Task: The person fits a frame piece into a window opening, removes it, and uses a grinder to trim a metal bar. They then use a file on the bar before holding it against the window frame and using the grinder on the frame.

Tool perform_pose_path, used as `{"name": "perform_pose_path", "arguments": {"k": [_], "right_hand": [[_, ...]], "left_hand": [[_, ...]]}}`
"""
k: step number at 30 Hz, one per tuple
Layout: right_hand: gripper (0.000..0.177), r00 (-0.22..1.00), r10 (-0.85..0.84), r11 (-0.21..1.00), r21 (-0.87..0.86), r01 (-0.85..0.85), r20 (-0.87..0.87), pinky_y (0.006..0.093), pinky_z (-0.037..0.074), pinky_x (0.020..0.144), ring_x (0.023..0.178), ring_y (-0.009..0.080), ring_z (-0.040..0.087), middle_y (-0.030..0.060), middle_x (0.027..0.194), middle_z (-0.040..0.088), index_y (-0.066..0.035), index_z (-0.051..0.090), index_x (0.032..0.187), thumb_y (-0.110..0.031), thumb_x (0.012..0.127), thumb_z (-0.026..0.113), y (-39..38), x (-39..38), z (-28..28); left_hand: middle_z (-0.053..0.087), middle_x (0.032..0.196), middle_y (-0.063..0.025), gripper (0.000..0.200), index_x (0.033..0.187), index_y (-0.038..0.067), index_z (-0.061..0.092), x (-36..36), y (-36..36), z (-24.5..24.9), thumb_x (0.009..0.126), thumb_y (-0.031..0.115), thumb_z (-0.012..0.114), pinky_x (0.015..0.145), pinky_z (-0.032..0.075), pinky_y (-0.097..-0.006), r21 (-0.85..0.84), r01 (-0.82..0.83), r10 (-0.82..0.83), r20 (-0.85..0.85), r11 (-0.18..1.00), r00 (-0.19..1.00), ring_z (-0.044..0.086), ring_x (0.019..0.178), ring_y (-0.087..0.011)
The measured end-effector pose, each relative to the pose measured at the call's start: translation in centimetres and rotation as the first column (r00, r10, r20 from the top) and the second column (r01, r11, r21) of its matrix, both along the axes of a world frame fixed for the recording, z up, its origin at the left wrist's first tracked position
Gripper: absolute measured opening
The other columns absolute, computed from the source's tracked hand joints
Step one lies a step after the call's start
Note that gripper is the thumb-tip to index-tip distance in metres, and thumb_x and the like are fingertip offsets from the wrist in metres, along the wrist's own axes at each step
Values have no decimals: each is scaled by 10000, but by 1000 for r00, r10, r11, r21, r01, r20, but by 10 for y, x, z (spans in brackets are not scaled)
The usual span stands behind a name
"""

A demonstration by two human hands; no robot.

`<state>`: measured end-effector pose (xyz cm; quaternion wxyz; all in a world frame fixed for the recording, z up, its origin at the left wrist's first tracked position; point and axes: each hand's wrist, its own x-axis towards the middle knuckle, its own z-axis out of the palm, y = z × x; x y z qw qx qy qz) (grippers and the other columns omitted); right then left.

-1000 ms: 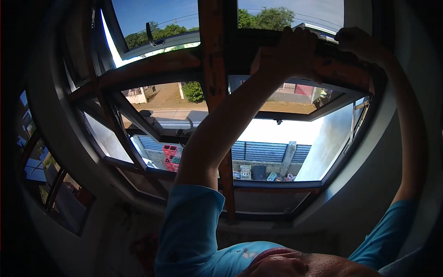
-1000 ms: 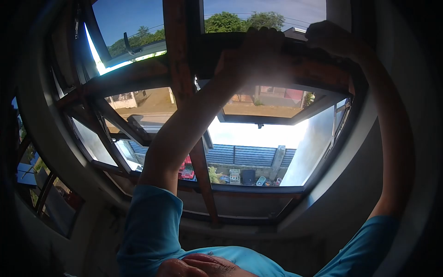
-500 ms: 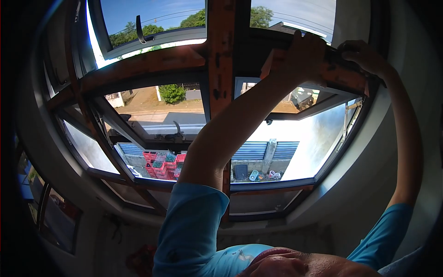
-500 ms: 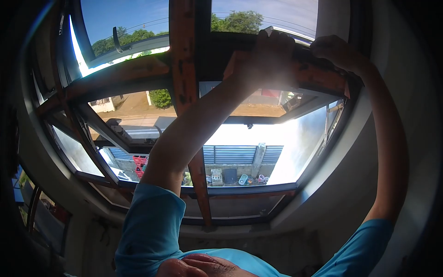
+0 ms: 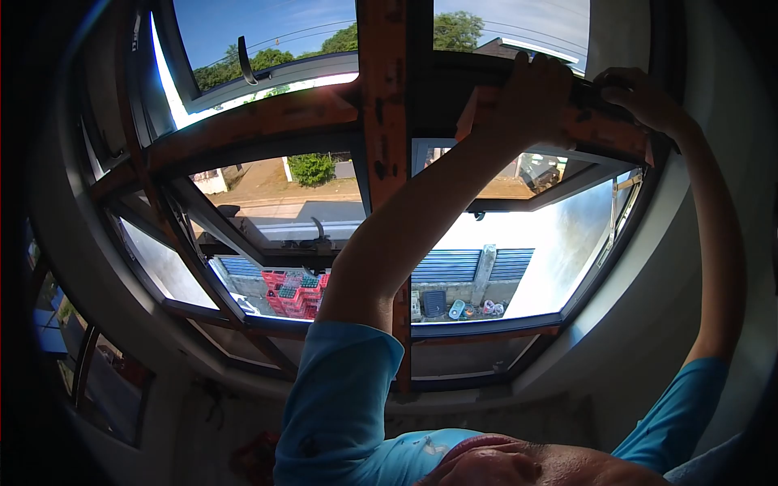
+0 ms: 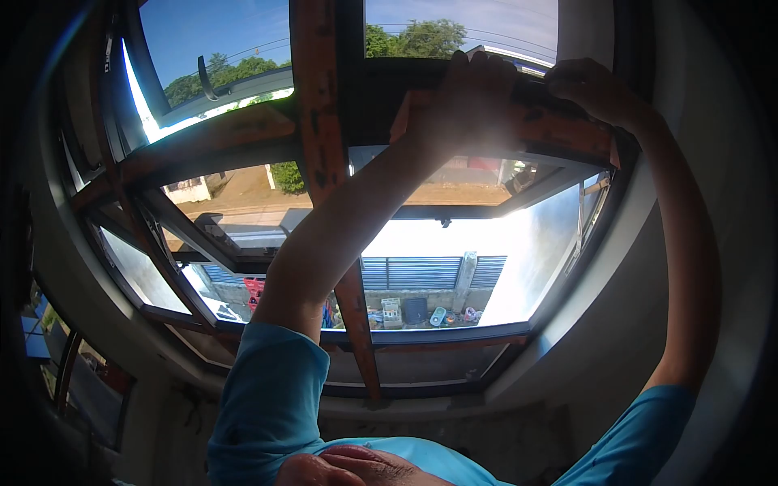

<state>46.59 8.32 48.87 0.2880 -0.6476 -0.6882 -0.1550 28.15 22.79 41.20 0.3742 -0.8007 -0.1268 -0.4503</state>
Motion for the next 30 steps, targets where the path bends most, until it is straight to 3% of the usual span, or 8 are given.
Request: {"name": "perform_pose_path", "arguments": {"k": [6,9,14,15,22,25,26,30], "right_hand": [[308,994,11,994,-106,1,110,241,402,396,444,64,470,33,858,674,-93,666,1199,-274,949,662,0,4,11],[341,999,30,984,-175,-35,-32,250,404,379,406,75,454,12,784,658,-63,666,1177,-317,948,668,-2,16,15],[390,992,-123,992,-8,124,36,260,430,386,415,92,494,10,597,556,-80,696,1145,-408,947,626,-24,49,24],[447,998,-53,998,43,52,23,347,493,406,393,189,555,82,566,554,-25,677,1027,-454,902,658,-25,64,24],[403,990,-137,990,-16,137,15,283,470,397,434,124,537,33,585,547,-45,691,1107,-406,937,639,-38,102,13],[415,994,-109,994,8,109,-22,285,494,416,445,126,550,31,588,552,-39,688,1102,-416,936,638,-37,114,12],[411,997,-66,997,41,68,-44,359,546,485,525,209,609,106,741,659,-11,696,880,-420,886,654,-34,120,12],[477,985,65,998,-8,-67,-158,379,559,541,584,214,626,128,968,735,4,712,1002,-453,875,655,-14,142,21]], "left_hand": [[625,1164,-165,998,1191,-7,586,7,-5,8,548,722,813,1009,399,-530,-130,-26,20,-49,991,999,589,1135,-320],[625,1095,-158,956,1139,8,589,11,-6,11,541,718,819,963,430,-514,-103,-96,91,-53,990,994,613,1058,-316],[605,1028,-159,892,1099,11,574,10,-23,15,541,644,865,896,442,-472,-159,-42,27,-93,986,995,615,970,-315],[602,1031,-162,881,1096,14,573,12,-28,16,543,632,870,896,440,-472,-166,-55,41,-91,985,995,614,967,-320],[599,1069,-167,904,1173,25,563,18,-18,5,534,565,906,903,446,-486,-19,-31,31,18,999,999,597,1008,-351],[602,1065,-159,903,1199,30,558,20,-39,11,540,539,910,877,467,-475,-157,-72,66,-43,985,997,596,1004,-347],[602,1065,-159,903,1199,30,558,21,-38,9,540,539,910,877,467,-475,-162,-76,68,-54,984,996,596,1004,-347],[617,1050,-154,845,1174,39,570,24,-40,11,534,460,925,859,495,-457,-101,-92,89,-35,991,995,616,980,-352]]}}
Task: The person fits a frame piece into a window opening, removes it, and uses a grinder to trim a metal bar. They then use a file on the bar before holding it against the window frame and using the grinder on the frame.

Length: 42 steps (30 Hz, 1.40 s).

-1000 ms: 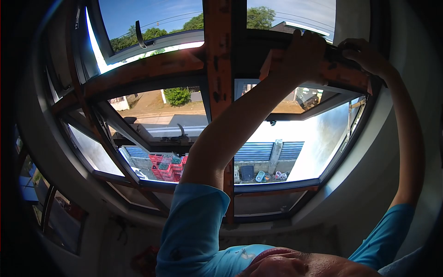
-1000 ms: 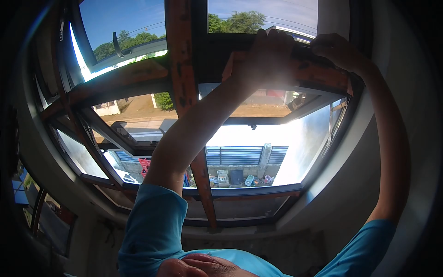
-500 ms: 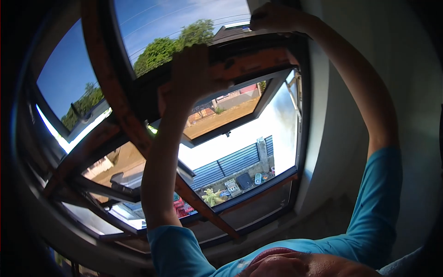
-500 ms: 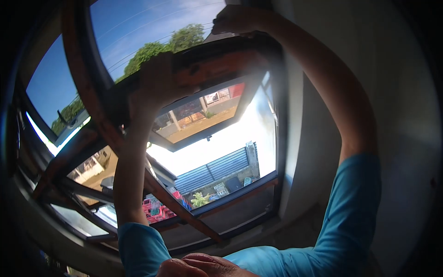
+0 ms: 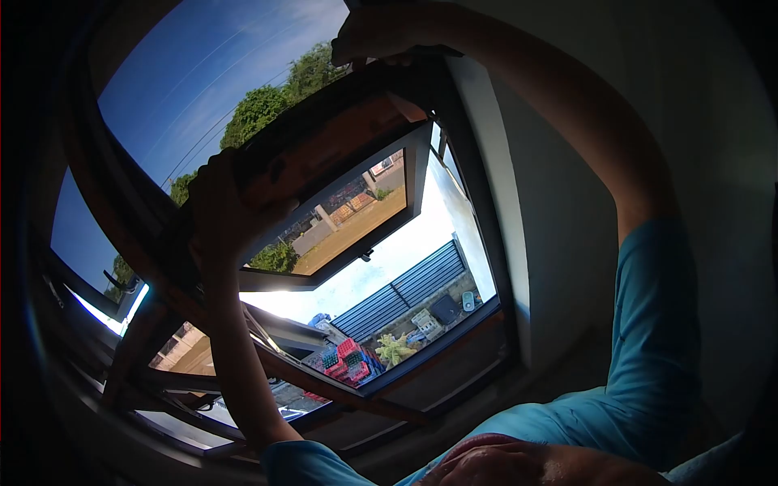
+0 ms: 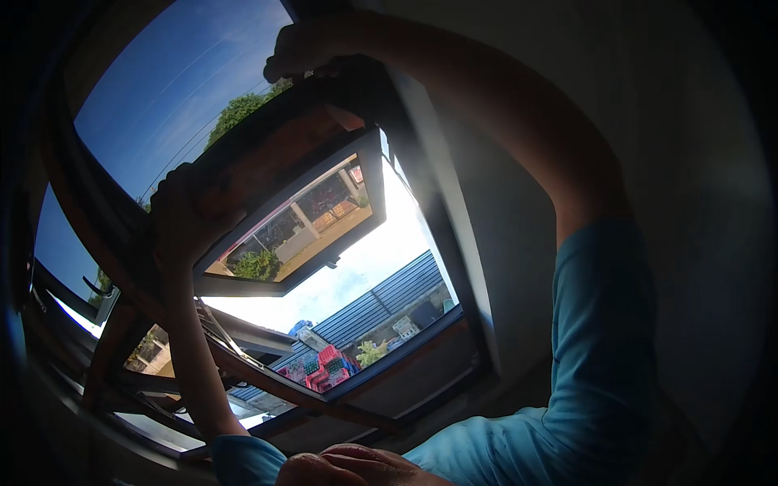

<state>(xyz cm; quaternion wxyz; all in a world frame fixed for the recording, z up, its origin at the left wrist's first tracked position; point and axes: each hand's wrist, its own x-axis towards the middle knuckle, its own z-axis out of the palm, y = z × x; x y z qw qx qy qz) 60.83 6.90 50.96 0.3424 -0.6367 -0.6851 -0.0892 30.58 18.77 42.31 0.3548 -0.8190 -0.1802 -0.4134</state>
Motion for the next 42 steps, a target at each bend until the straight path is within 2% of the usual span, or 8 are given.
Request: {"name": "perform_pose_path", "arguments": {"k": [5,7,11,12,17,36,38,42], "right_hand": [[489,995,90,996,-5,-91,-46,394,564,591,602,231,614,158,1024,723,3,685,1072,-444,875,659,-21,2,-1],[488,994,100,994,-31,-101,-38,335,569,537,609,186,638,119,909,698,11,701,968,-470,914,639,-20,2,2],[487,995,93,992,-84,-95,-27,356,569,563,622,206,638,120,880,688,23,690,939,-459,902,638,-21,10,5],[464,989,137,987,-77,-141,-58,364,566,577,618,210,633,122,849,679,20,682,917,-441,901,629,-26,11,3],[414,949,289,956,-21,-294,-129,368,558,601,579,213,605,123,727,636,4,637,841,-403,906,596,-29,21,-3],[412,977,202,978,-31,-204,-61,367,563,551,578,213,587,92,712,590,-4,630,842,-410,906,612,-22,8,-4],[481,989,138,990,-14,-139,-58,346,533,479,530,185,578,104,784,651,12,644,1041,-448,901,630,-23,5,-4],[401,988,147,985,-104,-141,47,386,525,541,577,228,612,141,750,653,35,641,937,-362,928,586,-37,8,11]], "left_hand": [[612,1115,-168,882,1224,39,553,0,-4,1,525,416,936,929,486,-467,-53,-35,34,-18,998,999,604,1068,-368],[603,1117,-181,961,1294,30,539,-1,4,-2,522,445,933,913,478,-483,59,8,-8,13,998,1000,598,1045,-370],[595,1158,-192,988,1303,21,530,1,2,-1,493,405,945,964,465,-486,-21,-52,52,0,998,999,586,1092,-389],[562,1240,-198,1009,1351,19,483,1,1,0,515,350,942,1015,453,-471,-76,-110,109,-17,991,994,551,1175,-368],[554,1216,-181,1016,1325,16,495,2,-2,0,493,390,944,990,453,-480,-51,-107,105,-34,993,994,541,1152,-368],[585,1212,-200,1002,1323,7,513,3,-4,1,513,407,945,984,463,-484,-84,-53,52,-17,995,999,583,1120,-389],[591,1196,-199,1003,1323,7,514,4,-4,-1,512,410,946,978,467,-482,-60,-58,58,-4,997,998,589,1106,-389],[585,1190,-204,1010,1329,5,503,0,2,-1,525,429,943,982,465,-477,-13,-54,54,-12,998,998,580,1116,-387]]}}
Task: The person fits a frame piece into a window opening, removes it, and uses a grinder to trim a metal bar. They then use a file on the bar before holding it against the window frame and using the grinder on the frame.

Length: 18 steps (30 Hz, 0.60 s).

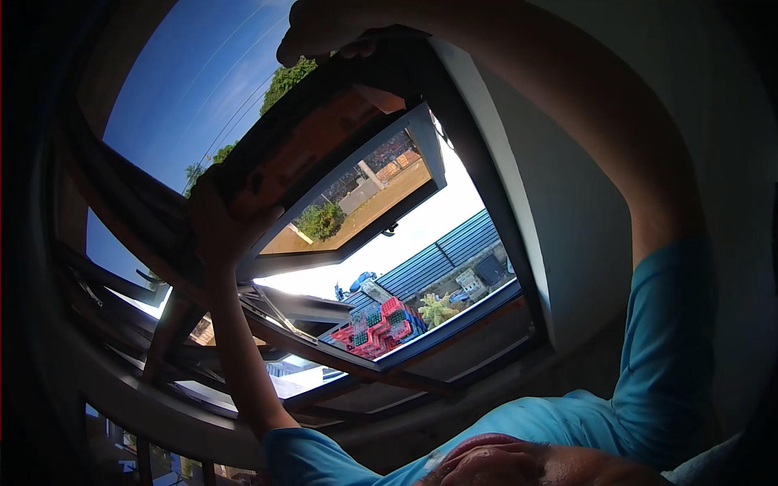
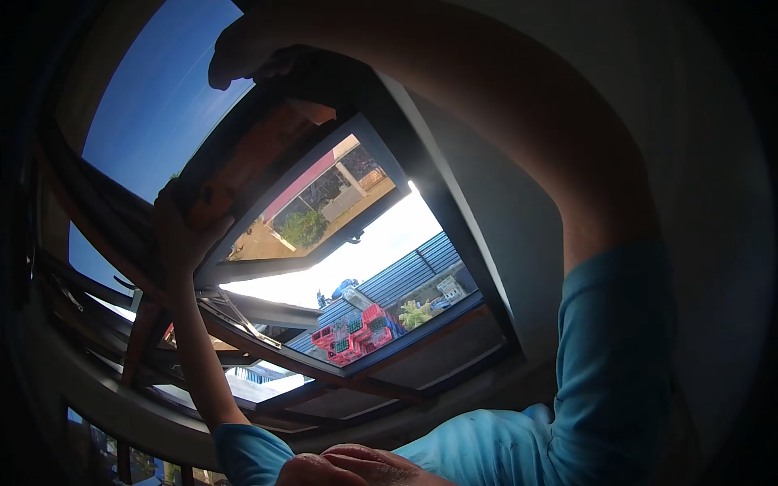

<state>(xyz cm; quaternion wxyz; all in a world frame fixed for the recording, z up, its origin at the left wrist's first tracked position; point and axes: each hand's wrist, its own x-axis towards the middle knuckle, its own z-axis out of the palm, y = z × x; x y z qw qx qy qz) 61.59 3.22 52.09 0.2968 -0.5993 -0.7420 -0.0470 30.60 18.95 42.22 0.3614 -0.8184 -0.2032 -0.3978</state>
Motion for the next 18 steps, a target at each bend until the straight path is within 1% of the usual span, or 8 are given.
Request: {"name": "perform_pose_path", "arguments": {"k": [3,4,7,8,9,11,16,18], "right_hand": [[368,994,4,998,-68,3,110,425,518,602,623,271,647,179,715,656,58,637,833,-275,955,543,-7,2,2],[488,998,-49,993,106,43,50,412,519,540,546,254,627,167,664,649,84,647,779,-316,1003,481,-7,-2,-14],[498,995,-97,986,138,96,2,414,511,516,516,258,604,170,633,624,83,629,752,-325,1003,495,-6,-11,-18],[510,985,-163,984,83,158,56,414,496,497,491,256,585,155,599,603,72,612,710,-328,1006,500,4,-18,-13],[508,995,-96,992,79,94,20,409,484,485,472,238,567,142,572,587,59,603,682,-321,1006,510,0,-13,-15],[460,996,-87,994,65,88,-20,388,469,475,459,210,547,125,564,577,43,617,712,-309,994,530,-2,-19,-16],[436,971,-231,972,40,233,-58,365,461,469,465,185,548,84,553,558,33,640,780,-350,976,573,7,-26,-14],[424,967,-244,968,33,247,-76,360,463,471,468,179,549,78,558,557,31,646,799,-349,974,580,6,-28,-14]], "left_hand": [[583,1186,-207,1019,1328,4,504,2,-4,1,520,442,944,981,463,-480,29,0,0,-24,1000,1000,580,1115,-385],[599,1155,-203,1022,1320,7,520,2,-5,1,505,452,946,964,471,-486,70,9,-8,-24,998,1000,599,1081,-382],[597,1146,-203,1025,1320,0,512,-3,3,-1,512,457,945,971,455,-492,149,75,-72,-22,986,997,595,1072,-388],[597,1146,-203,1025,1320,0,512,-5,0,-1,512,457,945,971,455,-492,149,49,-50,0,988,999,595,1072,-388],[592,1157,-201,1025,1324,1,504,-6,-4,0,518,457,943,977,445,-493,79,31,-29,-26,996,999,587,1086,-389],[587,1167,-200,1025,1328,2,497,-8,-3,0,525,458,942,984,434,-493,7,0,0,-30,1000,1000,578,1099,-389],[563,1231,-199,1039,1343,17,482,-10,4,-11,541,503,928,1004,411,-502,192,21,-27,29,981,999,553,1156,-379],[557,1246,-204,1043,1354,22,478,-11,1,-13,546,508,923,1021,401,-504,164,32,-38,36,986,999,551,1166,-378]]}}
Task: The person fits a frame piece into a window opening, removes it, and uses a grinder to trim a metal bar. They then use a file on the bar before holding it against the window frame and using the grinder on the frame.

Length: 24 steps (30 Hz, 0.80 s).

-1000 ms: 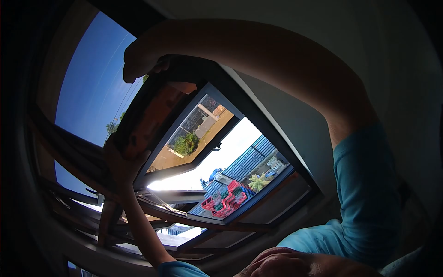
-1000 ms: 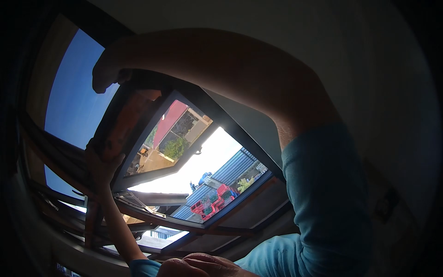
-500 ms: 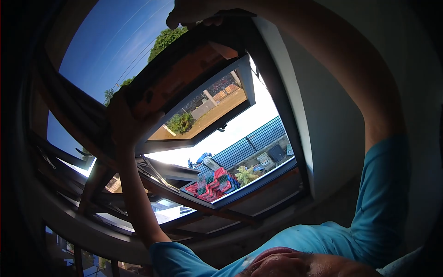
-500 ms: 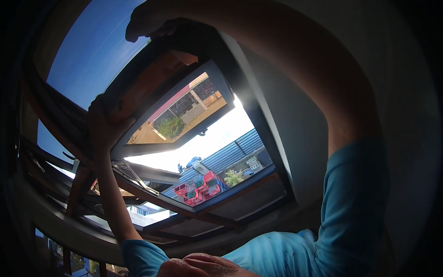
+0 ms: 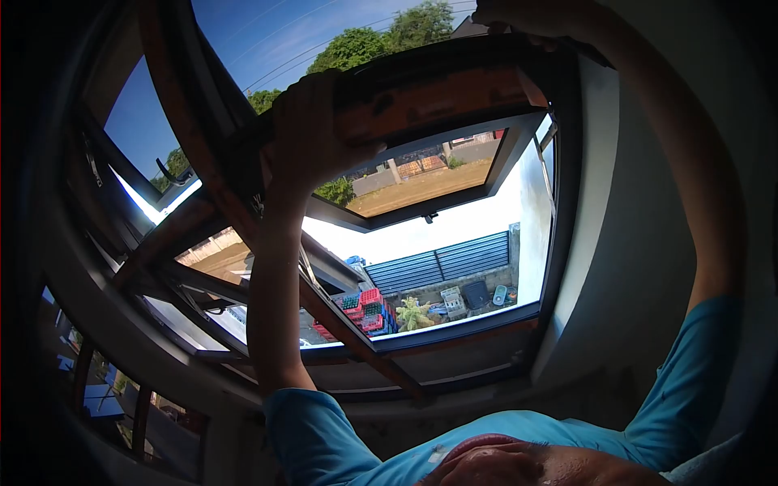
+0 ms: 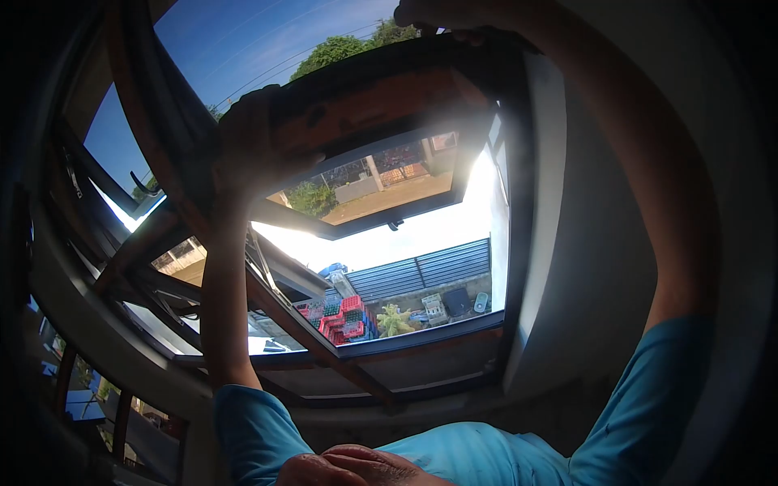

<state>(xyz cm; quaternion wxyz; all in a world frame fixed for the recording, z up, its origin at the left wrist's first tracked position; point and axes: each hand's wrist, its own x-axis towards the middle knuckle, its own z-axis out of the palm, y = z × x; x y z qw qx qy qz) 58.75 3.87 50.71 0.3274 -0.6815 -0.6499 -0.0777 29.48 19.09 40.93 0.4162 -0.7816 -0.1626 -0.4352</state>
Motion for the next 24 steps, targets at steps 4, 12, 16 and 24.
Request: {"name": "perform_pose_path", "arguments": {"k": [4,12,16,24], "right_hand": [[383,998,-69,998,-1,69,9,343,476,476,487,164,556,75,616,586,31,658,878,-334,975,590,0,-11,1],[310,996,-90,996,-3,90,-23,315,479,478,502,129,529,39,671,582,11,649,931,-289,975,587,2,-14,0],[751,987,-155,978,151,147,49,292,443,374,423,127,530,93,996,737,-24,451,1445,-497,894,642,39,49,-6],[659,968,-242,955,193,225,69,273,424,378,418,110,501,61,983,723,-53,511,1387,-479,902,644,39,40,-9]], "left_hand": [[539,1288,-216,1063,1387,27,460,-10,7,4,554,503,918,1065,376,-505,-103,36,-39,-30,994,999,538,1203,-378],[547,1248,-209,1040,1361,-7,464,-9,20,2,546,476,892,1036,398,-498,-49,49,-51,-30,998,998,544,1177,-374],[560,1142,-179,954,1272,-7,502,-8,25,3,531,460,880,960,420,-469,-11,91,-91,-10,996,996,563,1081,-338],[563,1064,-136,887,1193,17,529,-9,31,3,514,462,886,902,426,-453,19,123,-123,-14,992,992,566,1006,-297]]}}
